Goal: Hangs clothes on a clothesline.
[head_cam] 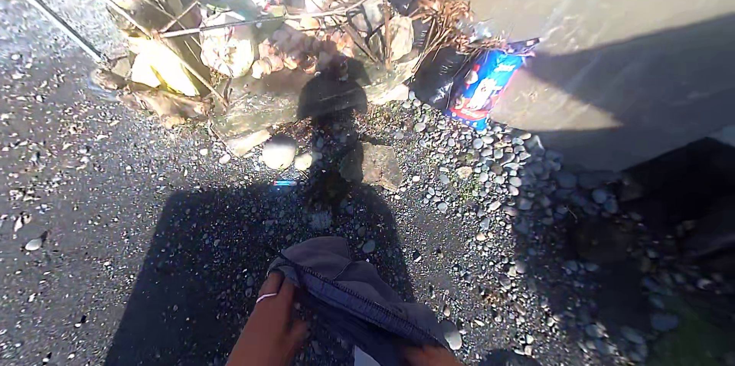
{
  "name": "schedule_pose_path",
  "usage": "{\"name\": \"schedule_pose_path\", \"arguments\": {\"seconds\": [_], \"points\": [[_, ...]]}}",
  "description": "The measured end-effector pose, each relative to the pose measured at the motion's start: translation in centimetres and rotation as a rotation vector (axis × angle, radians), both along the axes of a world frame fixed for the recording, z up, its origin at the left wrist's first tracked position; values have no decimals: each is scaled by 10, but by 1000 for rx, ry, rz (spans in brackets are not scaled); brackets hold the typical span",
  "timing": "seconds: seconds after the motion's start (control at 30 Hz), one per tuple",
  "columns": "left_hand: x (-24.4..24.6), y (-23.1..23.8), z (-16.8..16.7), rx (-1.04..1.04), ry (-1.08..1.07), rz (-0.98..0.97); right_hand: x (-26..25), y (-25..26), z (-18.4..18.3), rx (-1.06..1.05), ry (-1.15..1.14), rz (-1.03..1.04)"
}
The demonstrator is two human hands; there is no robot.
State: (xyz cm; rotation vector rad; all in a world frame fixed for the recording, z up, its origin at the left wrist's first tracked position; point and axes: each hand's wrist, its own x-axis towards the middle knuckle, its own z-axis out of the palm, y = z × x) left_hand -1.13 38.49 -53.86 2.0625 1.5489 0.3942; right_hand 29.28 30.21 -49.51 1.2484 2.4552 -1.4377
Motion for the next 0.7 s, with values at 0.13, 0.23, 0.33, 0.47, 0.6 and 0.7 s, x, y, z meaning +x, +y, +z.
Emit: {"name": "schedule_pose_path", "arguments": {"seconds": [0.13,0.23,0.33,0.47,0.6,0.7], "points": [[38,21,4,154,-174,210,7,35,-38,-64,-183,-171],[54,44,8,317,-183,431,0,47,-36,-11,-38,-354],[59,71,21,381,-122,583,-8,49,-32,-3,87,-419],[62,107,31,395,-72,475,-17,59,-26,54,198,-500],[67,139,36,262,-78,158,1,90,-18,21,160,-672],[65,166,44,144,-89,-52,24,118,-21,-11,72,-576]]}}
